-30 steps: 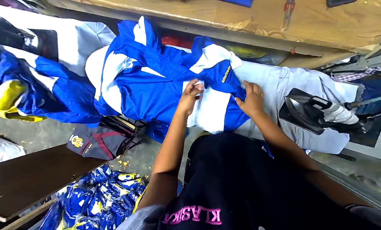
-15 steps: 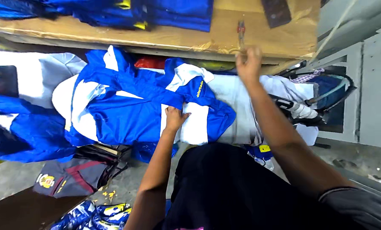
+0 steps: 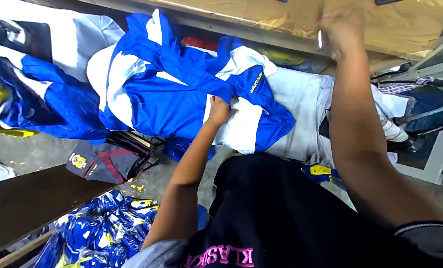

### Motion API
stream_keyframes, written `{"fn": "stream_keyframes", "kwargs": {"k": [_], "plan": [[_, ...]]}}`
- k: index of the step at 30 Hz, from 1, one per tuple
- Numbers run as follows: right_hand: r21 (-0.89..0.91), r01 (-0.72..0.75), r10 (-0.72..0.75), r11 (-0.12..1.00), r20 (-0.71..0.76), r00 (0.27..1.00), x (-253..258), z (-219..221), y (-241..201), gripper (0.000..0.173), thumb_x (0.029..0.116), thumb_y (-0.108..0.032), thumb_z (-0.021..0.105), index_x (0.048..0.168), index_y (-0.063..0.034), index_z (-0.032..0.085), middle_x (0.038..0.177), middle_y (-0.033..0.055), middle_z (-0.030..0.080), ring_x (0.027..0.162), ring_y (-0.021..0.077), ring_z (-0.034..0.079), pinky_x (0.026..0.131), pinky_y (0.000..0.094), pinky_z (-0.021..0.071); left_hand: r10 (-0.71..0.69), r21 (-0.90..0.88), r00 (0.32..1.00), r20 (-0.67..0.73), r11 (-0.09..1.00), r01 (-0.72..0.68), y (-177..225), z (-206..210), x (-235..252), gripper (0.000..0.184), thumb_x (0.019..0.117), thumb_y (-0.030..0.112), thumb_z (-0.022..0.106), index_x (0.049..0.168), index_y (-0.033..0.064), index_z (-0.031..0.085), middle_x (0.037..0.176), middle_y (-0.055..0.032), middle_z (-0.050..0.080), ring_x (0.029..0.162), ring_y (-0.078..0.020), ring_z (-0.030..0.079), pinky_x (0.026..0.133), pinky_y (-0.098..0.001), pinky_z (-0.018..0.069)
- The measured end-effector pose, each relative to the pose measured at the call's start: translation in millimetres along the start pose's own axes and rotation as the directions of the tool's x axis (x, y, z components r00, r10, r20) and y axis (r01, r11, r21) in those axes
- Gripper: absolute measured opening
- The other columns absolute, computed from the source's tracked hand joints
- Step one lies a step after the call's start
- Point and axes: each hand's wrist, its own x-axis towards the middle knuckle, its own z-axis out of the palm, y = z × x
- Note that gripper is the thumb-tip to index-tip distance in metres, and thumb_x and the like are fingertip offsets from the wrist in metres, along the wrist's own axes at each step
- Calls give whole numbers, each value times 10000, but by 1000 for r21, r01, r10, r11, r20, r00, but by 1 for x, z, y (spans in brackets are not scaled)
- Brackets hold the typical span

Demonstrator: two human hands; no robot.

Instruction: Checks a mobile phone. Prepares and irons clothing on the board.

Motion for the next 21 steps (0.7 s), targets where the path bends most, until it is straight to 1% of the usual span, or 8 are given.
{"fn": "stream_keyframes", "kwargs": {"k": [2, 4, 6, 8, 11, 15, 19, 21], "plan": [[293, 4, -57, 956, 172, 983, -41, 24, 7, 296, 993, -111, 590, 1269, -5, 583, 1065, 34, 638, 804, 64, 599, 710, 253, 532, 7, -29, 990, -142, 1000, -11, -5, 13, -3, 242, 929, 244, 734, 1108, 87, 776, 1219, -218, 700, 1228, -467, 588, 1091, -677, 342], [455, -43, -132, 890, 346, 929, -84, 56, 16, 250, 989, -60, 539, 1229, 8, 558, 1033, 25, 630, 801, 69, 609, 697, 263, 539, 0, -73, 979, -204, 997, -16, -7, 18, -2, 204, 938, 221, 720, 1046, 60, 782, 1160, -221, 716, 1185, -460, 614, 1080, -674, 352], [505, -105, -185, 856, 489, 852, -119, 92, 31, 227, 961, -57, 533, 1179, 6, 547, 1031, 47, 655, 835, 109, 642, 726, 311, 557, -26, -166, 980, -198, 986, -8, -7, 13, -2, 198, 938, 208, 723, 1023, 40, 783, 1130, -206, 726, 1168, -430, 627, 1073, -653, 371], [458, -111, -197, 882, 574, 795, -139, 121, 44, 268, 949, -56, 562, 1200, 34, 531, 1026, 96, 662, 881, 162, 672, 784, 361, 581, -70, -289, 983, -172, 957, 18, -10, 5, -6, 221, 948, 182, 712, 973, -30, 769, 1086, -227, 721, 1127, -396, 645, 1059, -576, 436], [224, 42, -166, 974, 567, 807, -146, 144, 57, 376, 911, -20, 663, 1249, 94, 545, 1063, 219, 662, 933, 264, 667, 855, 430, 560, -134, -407, 976, -171, 912, 54, -13, -7, -18, 222, 972, 105, 659, 926, -107, 707, 995, -233, 700, 980, -291, 673, 940, -433, 522], [5, 160, -139, 987, 525, 840, -144, 146, 63, 403, 882, -46, 712, 1247, 66, 582, 1119, 253, 641, 988, 345, 642, 881, 505, 530, -261, -536, 943, -206, 837, 114, -10, -14, -41, 171, 985, 86, 648, 1029, -51, 742, 977, -140, 745, 899, -122, 694, 896, -319, 553], [99, 178, -204, 979, 494, 845, -140, 121, 58, 353, 938, -47, 648, 1264, 73, 585, 1161, 254, 655, 985, 303, 668, 876, 458, 554, -429, -595, 895, -124, 754, 278, -15, -32, -104, 209, 996, 126, 645, 1078, -49, 725, 992, -141, 734, 898, -161, 695, 892, -390, 571], [183, 192, -250, 964, 378, 892, -130, 89, 49, 374, 966, -51, 597, 1314, 78, 551, 1197, 229, 663, 988, 246, 683, 860, 411, 571, -604, -588, 796, -44, 659, 468, -34, -31, -161, 248, 1004, 193, 651, 1008, -52, 689, 887, -114, 695, 786, -164, 663, 796, -398, 574]]}}
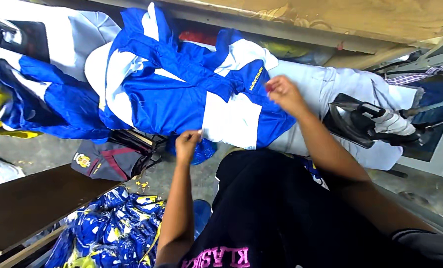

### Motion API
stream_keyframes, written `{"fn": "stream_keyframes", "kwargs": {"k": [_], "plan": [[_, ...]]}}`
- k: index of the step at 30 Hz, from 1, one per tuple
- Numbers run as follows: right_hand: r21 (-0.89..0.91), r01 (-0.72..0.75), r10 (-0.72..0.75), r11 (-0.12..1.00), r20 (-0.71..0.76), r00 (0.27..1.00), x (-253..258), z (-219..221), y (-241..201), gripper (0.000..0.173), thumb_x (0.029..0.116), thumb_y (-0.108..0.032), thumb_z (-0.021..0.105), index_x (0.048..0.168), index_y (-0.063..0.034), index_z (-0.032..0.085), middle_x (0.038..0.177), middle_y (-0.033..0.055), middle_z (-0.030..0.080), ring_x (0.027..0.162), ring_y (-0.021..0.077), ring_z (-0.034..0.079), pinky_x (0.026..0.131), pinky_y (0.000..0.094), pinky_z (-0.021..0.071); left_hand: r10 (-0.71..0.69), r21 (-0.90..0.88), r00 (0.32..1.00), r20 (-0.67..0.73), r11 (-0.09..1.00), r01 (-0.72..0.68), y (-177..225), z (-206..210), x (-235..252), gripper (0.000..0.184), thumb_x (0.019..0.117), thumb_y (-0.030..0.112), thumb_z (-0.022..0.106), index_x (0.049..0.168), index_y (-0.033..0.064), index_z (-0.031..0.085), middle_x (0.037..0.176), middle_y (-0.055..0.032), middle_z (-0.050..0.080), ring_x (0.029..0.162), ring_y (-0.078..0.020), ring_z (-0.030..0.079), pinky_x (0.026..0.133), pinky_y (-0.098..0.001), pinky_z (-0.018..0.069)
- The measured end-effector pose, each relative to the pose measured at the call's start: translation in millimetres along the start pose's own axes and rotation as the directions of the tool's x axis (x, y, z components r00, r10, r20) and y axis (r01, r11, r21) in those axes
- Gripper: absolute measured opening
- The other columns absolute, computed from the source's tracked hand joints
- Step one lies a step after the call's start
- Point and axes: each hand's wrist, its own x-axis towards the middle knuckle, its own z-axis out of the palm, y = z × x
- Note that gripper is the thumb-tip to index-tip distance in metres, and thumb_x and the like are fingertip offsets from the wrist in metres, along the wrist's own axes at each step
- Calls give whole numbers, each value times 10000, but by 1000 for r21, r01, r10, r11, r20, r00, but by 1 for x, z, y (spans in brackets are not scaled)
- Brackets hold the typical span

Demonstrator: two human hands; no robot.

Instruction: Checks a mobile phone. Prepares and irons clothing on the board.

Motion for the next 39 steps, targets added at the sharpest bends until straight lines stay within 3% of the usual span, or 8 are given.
{"fn": "stream_keyframes", "kwargs": {"k": [2, 4, 8, 15, 20, 23, 27, 39], "plan": [[-45, 69, -76, 997, -190, 979, 11, -42, -11, 417, 973, -63, 577, 1353, 97, 510, 1237, 220, 652, 1009, 195, 674, 872, 350, 559, -233, 274, 972, 12, 936, 221, -53, -27, -38, 355, 1038, 253, 588, 984, -93, 645, 850, -173, 656, 760, -240, 651, 768, -443, 564], [-142, 93, -142, 986, -391, 909, 35, -85, -16, 449, 961, -98, 582, 1354, 108, 513, 1246, 222, 643, 1037, 185, 660, 913, 312, 541, -545, 708, 822, 166, 646, 285, -88, -40, -78, 343, 1002, 165, 622, 1292, -14, 665, 1323, -293, 625, 1192, -474, 617, 986, -658, 487], [-319, -121, -107, 940, -614, 782, 91, -147, -17, 417, 949, -210, 602, 1289, 32, 615, 1258, 203, 625, 1117, 216, 620, 978, 318, 494, -808, 914, 556, 194, 355, 197, -92, -16, -110, 1041, 849, 357, 838, 1656, 197, 202, 1708, -247, 1, 1489, -531, 274, 1091, -657, 411], [-454, -323, -66, 831, -656, 752, 128, -156, -14, 537, 993, -328, 575, 1439, -30, 552, 1482, 243, 521, 1434, 416, 417, 1186, 598, 278, -398, 388, 897, 192, 870, 303, -40, -4, -68, 575, 1017, 214, 649, 1490, -49, 454, 1466, -291, 520, 1313, -410, 569, 1124, -525, 443], [-473, 36, -298, 880, -492, 818, 62, -90, -27, 550, 1078, -343, 477, 1388, 110, 513, 1393, 358, 524, 1340, 465, 493, 1163, 518, 382, -172, 43, 963, 206, 985, 167, 24, 6, -45, 451, 1049, 189, 573, 1420, -62, 519, 1381, -241, 595, 1216, -291, 631, 1052, -427, 507], [-503, 11, -60, 864, -81, 995, 14, -32, 0, 620, 1032, -384, 606, 1422, 90, 512, 1384, 363, 547, 1331, 548, 483, 1113, 727, 322, -113, -153, 964, 239, 976, 153, 60, 26, -25, 408, 1048, 169, 556, 1384, -62, 543, 1345, -213, 610, 1135, -224, 641, 977, -382, 525], [-598, -174, 271, 783, 76, 960, -22, 13, 22, 616, 998, -266, 691, 1490, 35, 475, 1342, 362, 592, 1279, 554, 545, 1079, 733, 347, -102, -303, 976, 193, 940, 158, 87, 49, 13, 467, 1065, 166, 542, 1470, -44, 442, 1447, -227, 533, 1227, -300, 591, 1006, -460, 499], [-42, 123, -81, 991, 545, 835, -81, 56, -15, 490, 1016, -132, 606, 1460, 51, 511, 1374, 264, 622, 1287, 361, 610, 1125, 497, 452, -243, -765, 960, 140, 589, 261, 103, 62, 95, 286, 1075, 170, 475, 1335, 52, 478, 1042, -65, 628, 808, -125, 618, 729, -288, 548]]}}
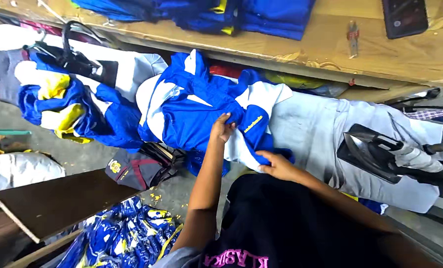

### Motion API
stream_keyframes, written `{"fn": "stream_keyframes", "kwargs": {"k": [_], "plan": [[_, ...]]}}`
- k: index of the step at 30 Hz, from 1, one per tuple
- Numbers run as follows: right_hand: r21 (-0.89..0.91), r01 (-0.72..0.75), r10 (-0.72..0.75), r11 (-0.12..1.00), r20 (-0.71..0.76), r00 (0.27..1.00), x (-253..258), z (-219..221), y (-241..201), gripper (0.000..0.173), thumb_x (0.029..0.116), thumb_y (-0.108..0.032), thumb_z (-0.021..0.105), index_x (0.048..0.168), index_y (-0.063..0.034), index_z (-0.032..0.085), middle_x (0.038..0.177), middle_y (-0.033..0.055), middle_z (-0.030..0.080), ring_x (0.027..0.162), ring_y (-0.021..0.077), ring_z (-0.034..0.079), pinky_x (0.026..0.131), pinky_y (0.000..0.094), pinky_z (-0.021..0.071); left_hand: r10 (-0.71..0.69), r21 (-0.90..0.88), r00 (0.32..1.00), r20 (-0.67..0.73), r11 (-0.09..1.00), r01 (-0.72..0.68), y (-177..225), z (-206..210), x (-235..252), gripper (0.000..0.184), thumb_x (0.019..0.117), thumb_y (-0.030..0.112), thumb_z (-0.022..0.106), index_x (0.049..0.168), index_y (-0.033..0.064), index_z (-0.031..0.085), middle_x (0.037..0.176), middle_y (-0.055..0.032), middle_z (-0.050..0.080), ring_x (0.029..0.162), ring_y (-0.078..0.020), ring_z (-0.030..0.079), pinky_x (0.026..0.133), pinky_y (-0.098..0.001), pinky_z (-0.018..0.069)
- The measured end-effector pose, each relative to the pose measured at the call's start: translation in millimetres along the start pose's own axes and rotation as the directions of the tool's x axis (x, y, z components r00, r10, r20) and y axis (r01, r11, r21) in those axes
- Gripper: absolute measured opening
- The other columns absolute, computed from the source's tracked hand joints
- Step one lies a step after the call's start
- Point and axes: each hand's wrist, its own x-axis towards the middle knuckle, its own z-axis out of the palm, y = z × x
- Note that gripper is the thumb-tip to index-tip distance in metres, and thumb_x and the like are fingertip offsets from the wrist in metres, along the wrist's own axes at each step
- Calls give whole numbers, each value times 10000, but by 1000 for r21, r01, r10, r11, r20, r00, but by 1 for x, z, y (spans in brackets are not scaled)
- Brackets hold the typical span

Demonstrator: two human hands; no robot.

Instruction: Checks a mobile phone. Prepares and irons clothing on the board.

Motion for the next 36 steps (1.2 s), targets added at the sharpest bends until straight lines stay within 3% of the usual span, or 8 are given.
{"fn": "stream_keyframes", "kwargs": {"k": [3, 7, 15, 21, 25, 28, 31, 36], "plan": [[46, 216, -220, 975, 293, 930, 8, -1, -2, 390, 1016, -155, 642, 1346, 52, 635, 1285, 278, 656, 1226, 387, 616, 1090, 500, 454, 221, -95, 974, -41, 970, -224, 27, -38, -9, 202, 1053, 176, 442, 1181, 147, 596, 905, 62, 681, 706, -26, 625, 646, -220, 550], [-61, 139, -106, 988, 377, 920, 15, -18, 4, 324, 1049, -227, 597, 1220, 15, 729, 1262, 243, 678, 1243, 382, 609, 1097, 544, 427, 350, -220, 905, -241, 889, -402, 61, -96, -27, 176, 1071, 216, 450, 1158, 194, 602, 849, 89, 628, 767, -30, 627, 744, -241, 559], [-33, -291, 262, 956, -346, 901, 44, -105, 36, 436, 1087, -288, 535, 1314, 74, 621, 1285, 299, 637, 1223, 431, 612, 1078, 591, 452, 173, -223, 884, -434, 930, -291, 29, -122, -42, 165, 1098, 204, 431, 1230, 123, 489, 962, -24, 643, 805, -105, 657, 729, -285, 579], [362, -139, 344, 922, -599, 723, 126, -134, 43, 591, 1065, -295, 569, 1494, 81, 412, 1428, 298, 545, 1285, 390, 574, 1087, 517, 456, 79, -75, 954, -290, 992, -105, -2, -129, -66, 316, 1081, 36, 370, 1389, 61, 439, 1135, -56, 629, 927, -116, 672, 794, -274, 591], [567, -86, 365, 819, -400, 841, 135, -110, 41, 457, 1013, -97, 620, 1432, 35, 495, 1247, 209, 633, 936, 238, 646, 782, 394, 556, 63, -6, 996, 61, 998, -62, -31, -147, -106, 353, 916, 33, 603, 1259, 73, 525, 1013, -33, 725, 849, -115, 717, 754, -285, 619], [755, -25, 170, 656, -116, 979, 88, -90, 50, 269, 999, -34, 526, 1267, -20, 552, 1006, 47, 692, 801, 112, 675, 724, 306, 592, 33, -86, 883, 468, 996, 8, -49, -157, -126, 443, 809, 218, 852, 1220, 182, 690, 1062, -7, 775, 888, -116, 750, 764, -299, 640], [771, -80, 102, 632, 20, 995, 46, -75, 68, 241, 959, -70, 504, 1179, -56, 602, 972, 1, 726, 848, 93, 697, 792, 304, 600, -74, 46, 928, 366, 997, 62, -54, -154, -124, 731, 738, 464, 896, 1300, 118, 581, 1105, -49, 749, 981, -183, 733, 865, -372, 623], [759, -174, 350, 628, -75, 934, 44, -70, 60, 389, 1138, -287, 326, 1313, -17, 545, 1072, 70, 699, 935, 132, 696, 837, 320, 588, 4, 199, 1000, 1, 980, -4, -27, -126, -83, 374, 1073, 241, 370, 1357, 20, 472, 1126, -75, 656, 1017, -131, 645, 917, -345, 551]]}}
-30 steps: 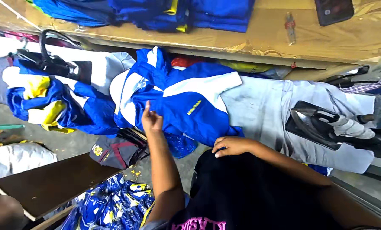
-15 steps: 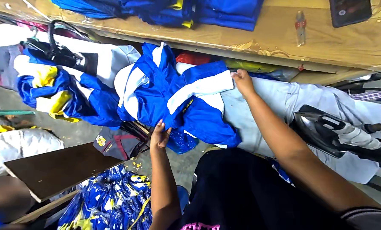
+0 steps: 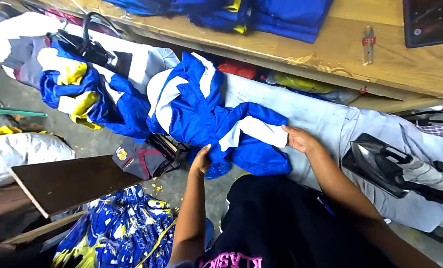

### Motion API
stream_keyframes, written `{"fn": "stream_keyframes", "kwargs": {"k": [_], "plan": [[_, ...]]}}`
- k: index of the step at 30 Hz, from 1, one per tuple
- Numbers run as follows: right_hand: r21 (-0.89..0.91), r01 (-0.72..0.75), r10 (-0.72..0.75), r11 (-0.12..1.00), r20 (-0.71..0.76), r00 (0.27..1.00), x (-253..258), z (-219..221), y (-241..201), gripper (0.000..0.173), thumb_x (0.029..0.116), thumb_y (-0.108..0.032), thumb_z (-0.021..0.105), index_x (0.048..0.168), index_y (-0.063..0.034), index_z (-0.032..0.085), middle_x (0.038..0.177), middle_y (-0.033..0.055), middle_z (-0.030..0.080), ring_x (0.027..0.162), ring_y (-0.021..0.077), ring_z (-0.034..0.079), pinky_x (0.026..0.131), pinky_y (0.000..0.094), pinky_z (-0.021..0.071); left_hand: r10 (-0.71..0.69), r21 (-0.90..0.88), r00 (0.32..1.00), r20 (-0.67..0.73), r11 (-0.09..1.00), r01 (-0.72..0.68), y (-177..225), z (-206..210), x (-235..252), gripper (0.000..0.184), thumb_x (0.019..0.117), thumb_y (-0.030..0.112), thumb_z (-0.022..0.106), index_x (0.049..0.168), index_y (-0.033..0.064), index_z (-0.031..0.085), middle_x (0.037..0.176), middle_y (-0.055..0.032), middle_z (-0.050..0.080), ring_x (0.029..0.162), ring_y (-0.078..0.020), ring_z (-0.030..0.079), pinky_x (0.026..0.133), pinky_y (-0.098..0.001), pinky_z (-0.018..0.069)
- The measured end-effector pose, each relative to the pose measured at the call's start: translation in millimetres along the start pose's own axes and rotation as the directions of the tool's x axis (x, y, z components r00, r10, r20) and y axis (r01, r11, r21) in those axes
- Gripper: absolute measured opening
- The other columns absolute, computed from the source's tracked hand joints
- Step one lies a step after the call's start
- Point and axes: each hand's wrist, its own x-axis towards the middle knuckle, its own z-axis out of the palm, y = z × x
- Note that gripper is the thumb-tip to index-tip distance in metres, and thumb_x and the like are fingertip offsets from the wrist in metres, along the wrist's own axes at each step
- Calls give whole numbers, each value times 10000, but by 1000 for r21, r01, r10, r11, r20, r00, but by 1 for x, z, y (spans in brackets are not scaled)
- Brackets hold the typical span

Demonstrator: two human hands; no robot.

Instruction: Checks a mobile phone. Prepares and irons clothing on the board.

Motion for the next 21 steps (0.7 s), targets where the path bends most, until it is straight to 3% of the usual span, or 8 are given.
{"fn": "stream_keyframes", "kwargs": {"k": [5, 8, 11, 13, 14, 17, 19, 21], "plan": [[51, 80, -66, 996, -234, 970, -1, 14, -9, 385, 1133, -244, 376, 1437, -25, 462, 1211, 127, 659, 1032, 169, 678, 891, 355, 575, -82, -199, 995, 55, 976, 91, 28, -1, 17, 281, 1122, 248, 316, 1205, 104, 543, 972, -33, 717, 886, -121, 710, 800, -307, 604], [59, 228, -193, 972, -359, 913, -8, 12, -4, 347, 1123, -172, 399, 1401, 19, 479, 1227, 118, 633, 1062, 142, 645, 949, 335, 542, -39, -406, 985, 168, 908, 105, 22, -5, 27, 245, 1084, 159, 356, 1099, 117, 598, 936, -45, 748, 861, -145, 735, 778, -320, 621], [133, 362, -257, 923, -488, 834, -14, 2, 6, 297, 1125, -159, 347, 1333, 4, 483, 1153, 85, 639, 1000, 136, 663, 894, 339, 572, -68, -399, 978, 195, 906, 142, 25, 1, 36, 220, 1085, 144, 375, 1098, 122, 593, 935, -45, 738, 841, -146, 727, 746, -309, 615], [-94, 233, -239, 968, -630, 739, -23, 2, 9, 325, 1115, -167, 416, 1365, 23, 502, 1217, 135, 622, 1039, 178, 646, 899, 353, 553, -114, -259, 986, 119, 955, 142, 33, 17, 38, 184, 1085, 118, 404, 1200, 105, 547, 964, -42, 705, 838, -127, 699, 750, -301, 596], [-290, 97, -275, 952, -671, 689, -30, 7, 10, 385, 1090, -150, 495, 1413, 59, 503, 1332, 234, 595, 1154, 286, 621, 987, 440, 511, -106, -154, 992, 68, 981, 116, 38, 27, 37, 237, 1074, 80, 427, 1299, 70, 500, 1024, -65, 665, 871, -135, 668, 782, -317, 574], [-695, -12, -433, 718, -461, 774, -54, 50, 14, 762, 926, -173, 758, 1526, 91, 369, 1488, 385, 421, 1362, 517, 460, 1120, 634, 397, 90, 225, 995, 46, 969, -98, 49, 56, 21, 389, 1034, 25, 532, 1406, -15, 427, 1192, -185, 617, 1000, -223, 644, 875, -419, 555], [-771, 121, -463, 625, -242, 852, -61, 100, 21, 1068, 790, -351, 887, 1584, 47, 292, 1552, 342, 385, 1428, 495, 407, 1152, 639, 374, 270, 404, 940, 209, 852, -334, 57, 74, -3, 374, 1013, 45, 579, 1358, -36, 460, 1197, -210, 639, 1036, -251, 668, 898, -457, 567], [-814, 275, -618, 511, -126, 776, -55, 139, 32, 1067, 771, -382, 880, 1568, 60, 326, 1533, 326, 436, 1398, 487, 460, 1124, 645, 397, 388, 407, 828, 404, 734, -543, 60, 91, -29, 276, 991, 48, 612, 1249, -42, 570, 1151, -168, 670, 1014, -196, 674, 890, -408, 569]]}}
